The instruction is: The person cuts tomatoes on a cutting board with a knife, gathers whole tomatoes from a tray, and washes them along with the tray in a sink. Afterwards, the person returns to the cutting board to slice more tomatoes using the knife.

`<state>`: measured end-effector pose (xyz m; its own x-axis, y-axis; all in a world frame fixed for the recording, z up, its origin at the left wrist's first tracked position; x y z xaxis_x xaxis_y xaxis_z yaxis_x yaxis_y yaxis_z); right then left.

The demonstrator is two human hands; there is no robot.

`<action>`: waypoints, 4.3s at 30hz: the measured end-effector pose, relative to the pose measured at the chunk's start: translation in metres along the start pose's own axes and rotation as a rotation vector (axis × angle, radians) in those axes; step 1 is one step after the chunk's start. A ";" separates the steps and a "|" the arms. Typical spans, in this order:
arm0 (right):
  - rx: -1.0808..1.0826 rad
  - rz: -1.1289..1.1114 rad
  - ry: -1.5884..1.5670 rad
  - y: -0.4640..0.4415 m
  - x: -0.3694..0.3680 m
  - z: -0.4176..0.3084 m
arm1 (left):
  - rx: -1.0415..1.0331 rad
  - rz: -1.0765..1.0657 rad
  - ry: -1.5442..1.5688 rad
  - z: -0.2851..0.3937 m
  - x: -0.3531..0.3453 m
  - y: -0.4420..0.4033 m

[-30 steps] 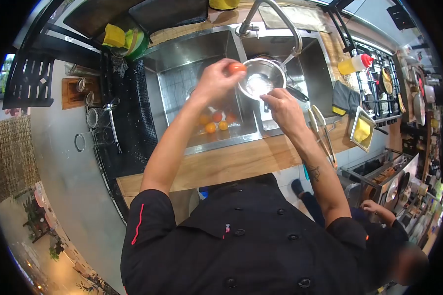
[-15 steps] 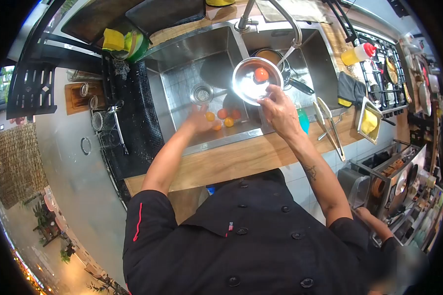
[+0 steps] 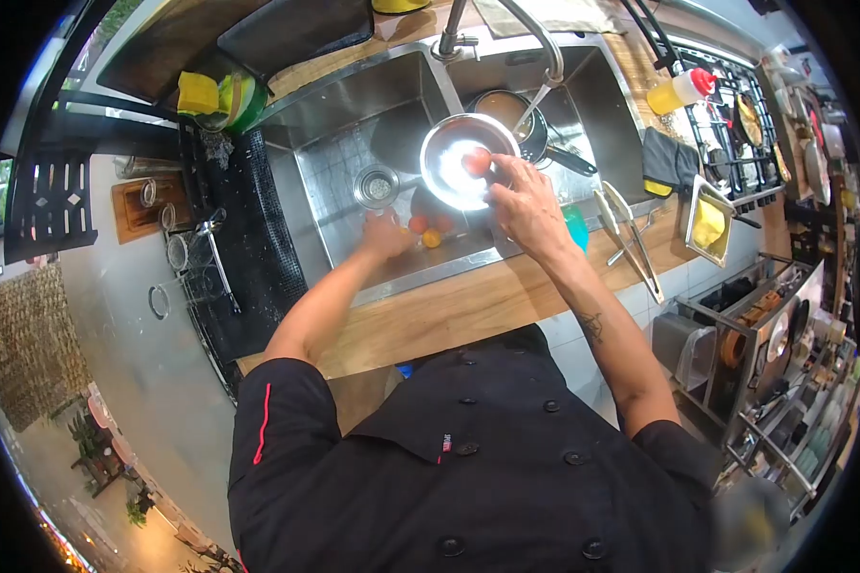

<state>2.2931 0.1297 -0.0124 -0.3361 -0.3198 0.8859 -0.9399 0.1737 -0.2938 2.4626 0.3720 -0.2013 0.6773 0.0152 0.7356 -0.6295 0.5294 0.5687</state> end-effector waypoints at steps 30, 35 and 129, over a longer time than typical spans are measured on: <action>-0.050 -0.070 -0.034 0.000 -0.001 -0.002 | -0.357 0.328 0.937 0.131 0.154 0.070; -0.054 -0.030 -0.029 -0.001 -0.001 -0.002 | -0.128 0.123 0.517 0.118 0.157 0.067; -0.331 0.216 -2.478 -0.110 -0.060 -0.076 | -0.165 0.614 -0.356 0.280 0.228 0.108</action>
<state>2.4214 0.2002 -0.0064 -0.0421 -0.2267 -0.9731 -0.9460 0.3225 -0.0342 2.4428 0.1945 0.1311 0.0379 0.0884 0.9954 -0.7714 0.6358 -0.0270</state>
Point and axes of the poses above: each hand's wrist, its own y-axis away from the middle knuckle, its own x-axis out of the back of the hand, z = x × y, the point moved 3 cm from there along -y, towards the middle knuckle, and after that the axes turned 4 degrees about y, right-handed, at the moved point
